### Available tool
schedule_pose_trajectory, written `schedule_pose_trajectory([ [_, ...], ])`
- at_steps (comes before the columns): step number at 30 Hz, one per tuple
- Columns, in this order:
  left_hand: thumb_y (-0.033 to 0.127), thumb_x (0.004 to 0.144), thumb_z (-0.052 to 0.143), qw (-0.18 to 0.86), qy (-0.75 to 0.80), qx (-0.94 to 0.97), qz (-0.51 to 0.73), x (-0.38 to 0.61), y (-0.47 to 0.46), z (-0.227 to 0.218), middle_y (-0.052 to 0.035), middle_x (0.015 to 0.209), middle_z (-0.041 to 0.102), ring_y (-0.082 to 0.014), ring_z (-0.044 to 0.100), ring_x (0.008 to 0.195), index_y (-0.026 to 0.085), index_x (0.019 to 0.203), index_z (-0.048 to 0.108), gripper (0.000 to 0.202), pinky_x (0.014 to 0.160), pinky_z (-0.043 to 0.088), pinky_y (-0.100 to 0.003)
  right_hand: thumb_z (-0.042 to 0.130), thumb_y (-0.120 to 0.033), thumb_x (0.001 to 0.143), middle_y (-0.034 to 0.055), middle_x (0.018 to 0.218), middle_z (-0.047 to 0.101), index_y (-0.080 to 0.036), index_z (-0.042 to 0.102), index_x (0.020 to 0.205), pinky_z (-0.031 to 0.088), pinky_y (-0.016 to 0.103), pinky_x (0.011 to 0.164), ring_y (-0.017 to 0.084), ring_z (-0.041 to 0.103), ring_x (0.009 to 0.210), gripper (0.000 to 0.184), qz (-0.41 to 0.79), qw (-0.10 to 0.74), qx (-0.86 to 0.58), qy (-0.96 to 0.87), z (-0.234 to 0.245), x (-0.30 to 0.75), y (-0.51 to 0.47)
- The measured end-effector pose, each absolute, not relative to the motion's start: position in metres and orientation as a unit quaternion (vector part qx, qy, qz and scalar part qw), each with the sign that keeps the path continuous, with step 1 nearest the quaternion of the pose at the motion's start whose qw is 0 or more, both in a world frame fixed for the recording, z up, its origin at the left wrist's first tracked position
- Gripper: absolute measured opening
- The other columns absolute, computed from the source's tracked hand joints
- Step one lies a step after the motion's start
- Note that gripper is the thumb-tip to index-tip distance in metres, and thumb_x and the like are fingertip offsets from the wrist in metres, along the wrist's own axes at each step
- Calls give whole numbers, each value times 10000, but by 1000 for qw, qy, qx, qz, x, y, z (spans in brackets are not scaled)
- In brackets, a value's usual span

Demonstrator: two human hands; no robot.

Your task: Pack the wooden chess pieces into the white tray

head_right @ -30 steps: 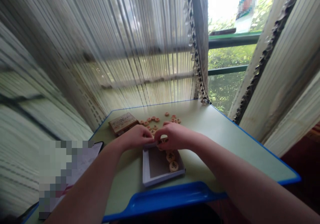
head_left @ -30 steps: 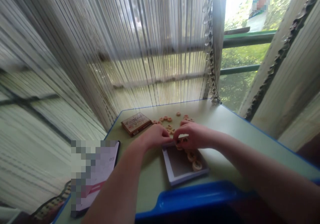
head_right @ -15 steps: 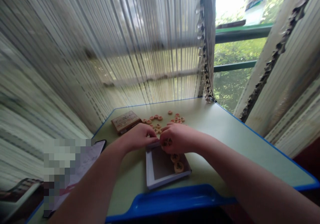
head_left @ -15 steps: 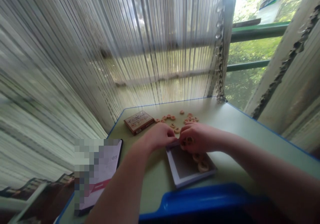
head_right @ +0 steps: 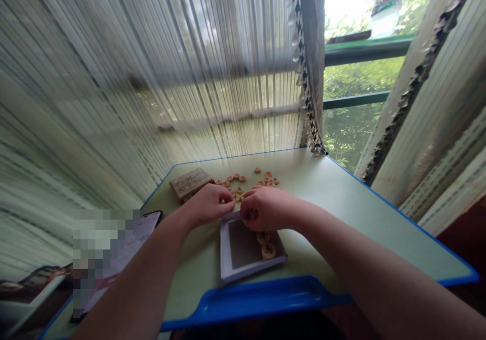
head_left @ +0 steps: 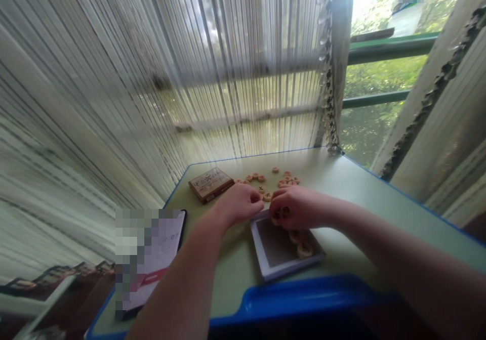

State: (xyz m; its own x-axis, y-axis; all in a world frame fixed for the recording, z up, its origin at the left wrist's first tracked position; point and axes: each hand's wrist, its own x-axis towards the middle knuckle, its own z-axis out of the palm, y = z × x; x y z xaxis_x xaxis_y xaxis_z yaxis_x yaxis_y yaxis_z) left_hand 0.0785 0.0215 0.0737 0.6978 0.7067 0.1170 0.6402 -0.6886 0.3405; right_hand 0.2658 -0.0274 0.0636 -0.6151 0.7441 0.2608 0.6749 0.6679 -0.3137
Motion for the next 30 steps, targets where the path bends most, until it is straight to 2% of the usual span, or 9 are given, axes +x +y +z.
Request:
schedule_pose_trajectory([
  [5, 279, 717, 494, 114, 384, 906, 135, 78, 23, 75, 7, 536, 552, -87, 466, 522, 124, 582, 635, 249, 505, 287, -212, 633, -207, 666, 24, 828, 640, -219, 688, 819, 430, 253, 694, 154, 554, 783, 164, 95, 188, -395, -894, 64, 267, -27],
  [8, 306, 748, 487, 80, 415, 891, 164, 78, 29, 72, -13, 601, 603, -108, 513, 568, 135, 639, 665, 270, 544, 339, -217, 631, -213, 669, 20, 817, 641, -217, 687, 802, 429, 252, 687, 152, 553, 769, 145, 95, 185, -399, -893, 64, 267, -27],
  [14, 263, 788, 476, 20, 439, 866, 237, 75, 44, 58, -59, 917, 665, -168, 602, 830, 185, 942, 694, 278, 788, 449, -267, 624, -202, 679, 28, 801, 641, -206, 688, 795, 424, 243, 680, 151, 559, 757, 133, 97, 188, -388, -897, 65, 265, -28],
  [19, 279, 813, 468, 31, 394, 894, 212, 75, 52, 52, -63, 1029, 663, -196, 598, 946, 206, 981, 694, 290, 911, 436, -334, 652, -229, 673, 36, 804, 643, -203, 697, 804, 419, 253, 684, 154, 564, 751, 141, 95, 209, -381, -896, 65, 268, -24],
  [22, 216, 814, 445, 55, 364, 910, 192, 78, 58, 46, -33, 1163, 620, -202, 545, 1082, 237, 1017, 681, 311, 973, 401, -351, 661, -268, 679, 35, 804, 642, -207, 695, 810, 414, 267, 682, 158, 563, 743, 149, 78, 228, -401, -884, 63, 273, -17],
  [26, 152, 798, 422, 79, 376, 905, 183, 82, 64, 40, -27, 1073, 667, -193, 552, 1072, 236, 995, 688, 342, 970, 402, -347, 602, -276, 738, 42, 762, 637, -196, 691, 775, 408, 262, 658, 151, 560, 716, 126, 46, 265, -448, -853, 58, 282, -4],
  [30, 238, 796, 474, 55, 399, 894, 197, 85, 61, 42, -31, 957, 697, -200, 577, 999, 230, 929, 699, 262, 921, 426, -342, 579, -274, 754, 38, 745, 643, -193, 689, 743, 390, 249, 612, 139, 545, 670, 138, 26, 279, -495, -823, 55, 289, 5],
])
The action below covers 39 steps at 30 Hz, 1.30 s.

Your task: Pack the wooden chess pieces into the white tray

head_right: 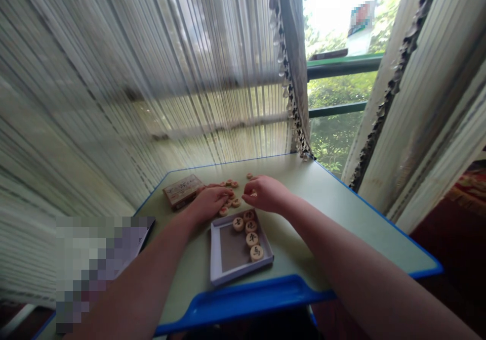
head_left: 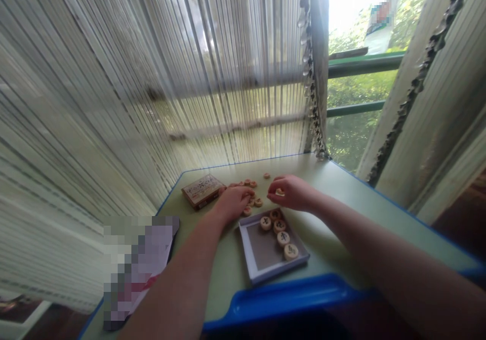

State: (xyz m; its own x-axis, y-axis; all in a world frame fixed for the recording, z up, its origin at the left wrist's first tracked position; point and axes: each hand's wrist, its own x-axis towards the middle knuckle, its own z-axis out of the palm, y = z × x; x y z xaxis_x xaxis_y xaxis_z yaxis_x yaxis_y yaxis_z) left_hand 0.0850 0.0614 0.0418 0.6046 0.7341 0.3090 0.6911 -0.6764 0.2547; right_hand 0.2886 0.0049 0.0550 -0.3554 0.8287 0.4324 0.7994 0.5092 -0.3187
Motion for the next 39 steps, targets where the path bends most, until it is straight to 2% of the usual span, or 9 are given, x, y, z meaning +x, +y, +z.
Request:
schedule_pose_trajectory([
  [6, 315, 763, 546, 43, 455, 867, 198, 91, 60, 45, -50, 863, 694, -216, 609, 891, 202, 812, 699, 196, 834, 451, -343, 571, -280, 759, 34, 750, 651, -199, 688, 730, 378, 244, 598, 141, 548, 672, 145, 14, 282, -512, -811, 56, 289, 5],
  [14, 244, 794, 499, 55, 438, 875, 200, 95, 60, 44, -44, 977, 693, -196, 600, 963, 204, 963, 684, 254, 889, 430, -314, 537, -314, 780, 44, 764, 656, -196, 689, 749, 400, 259, 615, 154, 559, 683, 195, 16, 261, -518, -815, 55, 287, 4],
  [17, 267, 815, 465, 35, 421, 889, 177, 96, 57, 46, -43, 982, 691, -194, 596, 963, 216, 968, 691, 278, 903, 421, -323, 523, -286, 785, 65, 916, 665, -202, 693, 885, 427, 288, 716, 184, 572, 808, 214, 3, 274, -525, -806, 48, 288, 11],
  [19, 279, 814, 462, 32, 407, 897, 169, 97, 56, 47, -33, 989, 689, -186, 593, 962, 229, 961, 695, 280, 906, 417, -313, 505, -274, 800, 71, 1077, 636, -214, 658, 1043, 410, 330, 833, 212, 544, 945, 293, -14, 283, -515, -809, 41, 288, 16],
  [21, 264, 807, 461, 27, 407, 897, 170, 98, 55, 48, -32, 997, 687, -185, 589, 969, 229, 955, 697, 280, 912, 410, -310, 488, -284, 818, 54, 1139, 619, -234, 635, 1103, 381, 360, 899, 224, 519, 1000, 325, -13, 268, -500, -823, 34, 287, 21],
  [26, 206, 773, 462, 2, 466, 866, 184, 96, 51, 51, -40, 995, 687, -215, 572, 1008, 229, 908, 707, 280, 923, 389, -355, 529, -281, 790, 43, 890, 694, -226, 702, 908, 417, 328, 852, 223, 528, 937, 217, 13, 247, -527, -813, 28, 288, 30],
  [32, 210, 758, 473, -12, 470, 862, 190, 93, 50, 50, -54, 992, 686, -238, 574, 998, 236, 888, 709, 270, 927, 366, -406, 596, -244, 722, 76, 799, 671, -195, 695, 811, 433, 322, 800, 229, 531, 917, 142, 22, 270, -528, -805, 29, 290, 31],
  [35, 213, 756, 475, -19, 464, 864, 195, 93, 50, 50, -60, 960, 692, -245, 579, 980, 232, 873, 710, 263, 908, 371, -413, 619, -253, 703, 67, 780, 656, -186, 667, 857, 445, 307, 747, 205, 551, 847, 175, 58, 292, -543, -785, 28, 291, 31],
  [39, 228, 759, 486, -20, 459, 865, 204, 92, 47, 52, -64, 942, 694, -243, 583, 961, 223, 857, 713, 247, 895, 376, -398, 653, -240, 665, 44, 822, 668, -189, 602, 1043, 445, 302, 730, 198, 544, 859, 385, 96, 318, -560, -759, 26, 292, 32],
])
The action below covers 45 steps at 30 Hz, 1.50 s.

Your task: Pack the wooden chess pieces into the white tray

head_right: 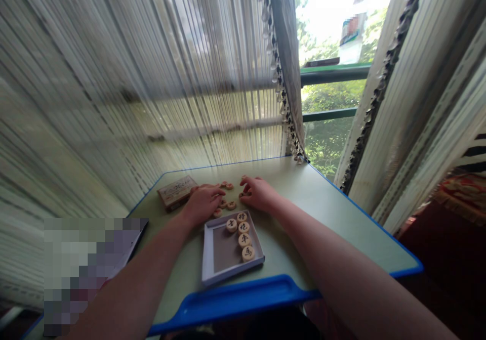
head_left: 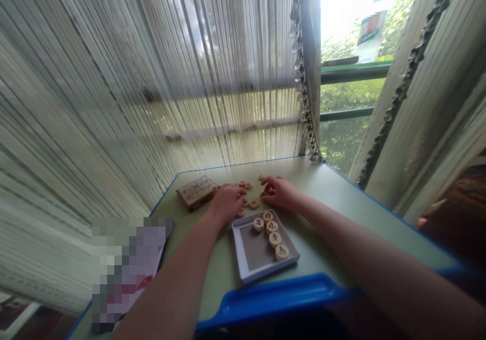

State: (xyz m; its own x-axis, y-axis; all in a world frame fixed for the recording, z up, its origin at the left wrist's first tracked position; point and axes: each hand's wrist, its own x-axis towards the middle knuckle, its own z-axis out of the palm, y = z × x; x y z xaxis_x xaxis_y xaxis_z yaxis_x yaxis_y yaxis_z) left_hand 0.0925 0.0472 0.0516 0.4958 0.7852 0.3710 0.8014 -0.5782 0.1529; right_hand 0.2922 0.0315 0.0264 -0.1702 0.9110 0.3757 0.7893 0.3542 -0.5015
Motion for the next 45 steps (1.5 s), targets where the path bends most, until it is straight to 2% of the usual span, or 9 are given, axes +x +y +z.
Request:
schedule_pose_trajectory([
  [5, 245, 782, 483, 33, -441, -874, -203, 91, 44, 52, -62, 931, 692, -228, 580, 948, 207, 851, 711, 242, 876, 387, -367, 632, -245, 679, 61, 828, 679, -176, 680, 937, 434, 323, 784, 210, 549, 861, 271, 98, 302, -580, -750, 26, 292, 33],
  [10, 231, 788, 490, 41, -431, -877, -210, 91, 43, 52, -64, 897, 692, -221, 575, 943, 198, 832, 707, 224, 877, 367, -369, 611, -236, 700, 51, 771, 672, -171, 691, 829, 444, 285, 710, 174, 573, 759, 165, 112, 337, -570, -741, 31, 290, 29],
  [15, 258, 806, 494, 40, -429, -873, -230, 91, 40, 55, -59, 891, 694, -222, 573, 936, 205, 823, 705, 218, 865, 358, -379, 618, -342, 724, 42, 759, 663, -156, 650, 798, 434, 241, 584, 127, 562, 645, 202, 177, 413, -551, -703, 38, 286, 25],
  [20, 379, 760, 586, 35, -403, -872, -275, 94, 35, 57, -45, 908, 694, -213, 573, 938, 219, 832, 702, 210, 871, 371, -367, 616, -408, 719, 30, 716, 639, -148, 630, 779, 415, 232, 546, 113, 545, 618, 267, 221, 427, -509, -714, 35, 283, 23],
  [24, 361, 732, 633, 45, -366, -879, -302, 97, 31, 58, -43, 924, 690, -206, 566, 955, 219, 853, 696, 198, 877, 383, -349, 619, -369, 726, 40, 763, 651, -140, 615, 839, 432, 232, 565, 109, 559, 643, 256, 276, 450, -468, -709, 33, 281, 24],
  [30, 340, 769, 605, 67, -368, -876, -305, 95, 28, 60, -48, 946, 680, -207, 566, 941, 214, 899, 679, 195, 866, 372, -366, 625, -294, 713, 55, 800, 664, -134, 618, 852, 458, 251, 626, 116, 584, 684, 212, 313, 471, -441, -697, 35, 279, 23],
  [35, 305, 844, 508, 67, -359, -885, -290, 94, 30, 60, -50, 966, 679, -192, 550, 965, 222, 972, 661, 216, 872, 365, -351, 605, -196, 697, 40, 793, 677, -155, 606, 935, 452, 251, 635, 120, 606, 695, 242, 250, 464, -443, -725, 36, 279, 20],
  [40, 328, 871, 461, 69, -349, -887, -295, 94, 28, 60, -49, 965, 681, -184, 552, 960, 227, 998, 652, 251, 860, 366, -342, 614, -246, 712, 11, 757, 669, -192, 614, 915, 444, 240, 625, 112, 582, 671, 209, 135, 459, -447, -756, 40, 278, 16],
  [45, 341, 873, 450, 74, -341, -890, -293, 95, 26, 62, -39, 942, 686, -187, 558, 957, 221, 980, 653, 259, 855, 374, -342, 614, -248, 727, 14, 774, 654, -202, 622, 903, 446, 240, 639, 118, 571, 703, 182, 84, 444, -441, -775, 44, 279, 12],
])
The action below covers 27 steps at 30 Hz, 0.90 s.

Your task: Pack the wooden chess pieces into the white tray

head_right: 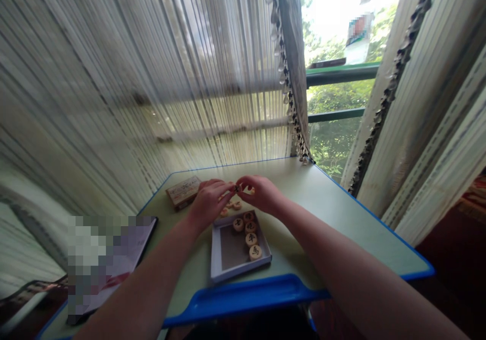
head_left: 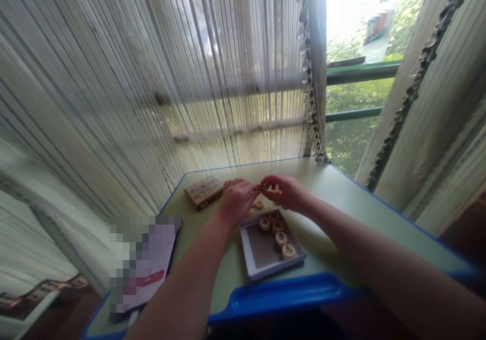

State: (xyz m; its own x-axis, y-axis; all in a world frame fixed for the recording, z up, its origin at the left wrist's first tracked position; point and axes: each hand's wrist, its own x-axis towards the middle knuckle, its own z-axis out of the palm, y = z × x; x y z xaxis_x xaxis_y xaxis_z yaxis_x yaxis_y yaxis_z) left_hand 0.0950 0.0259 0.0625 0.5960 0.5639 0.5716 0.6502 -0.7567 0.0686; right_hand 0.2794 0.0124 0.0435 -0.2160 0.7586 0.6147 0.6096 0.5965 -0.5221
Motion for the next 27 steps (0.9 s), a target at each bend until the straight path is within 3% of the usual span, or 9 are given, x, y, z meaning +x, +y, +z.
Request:
schedule_pose_trajectory([
  [8, 267, 841, 458, 57, -391, -886, -243, 89, 31, 63, -67, 934, 686, -190, 582, 884, 186, 991, 669, 271, 826, 437, -317, 622, -287, 747, 33, 833, 645, -192, 627, 927, 442, 282, 713, 141, 566, 772, 203, 133, 432, -438, -777, 56, 277, -1],
  [13, 274, 848, 425, 85, -433, -865, -238, 81, 34, 63, -80, 849, 693, -196, 590, 846, 174, 911, 699, 299, 812, 437, -315, 697, -381, 680, 31, 1028, 601, -257, 681, 877, 338, 391, 940, 226, 438, 1066, 233, 146, 275, -337, -888, 69, 267, -27],
  [17, 279, 840, 438, 85, -437, -864, -235, 79, 33, 63, -81, 842, 694, -196, 591, 856, 177, 925, 699, 293, 811, 436, -309, 703, -403, 662, 37, 1093, 567, -278, 701, 851, 341, 434, 929, 275, 375, 1099, 227, 113, 199, -340, -912, 66, 261, -35],
  [27, 277, 833, 458, 86, -427, -869, -233, 80, 28, 65, -60, 837, 692, -182, 591, 844, 189, 911, 696, 266, 798, 440, -290, 716, -375, 624, 41, 1130, 550, -255, 707, 783, 365, 456, 904, 293, 366, 1088, 199, 72, 169, -330, -926, 64, 256, -40],
])
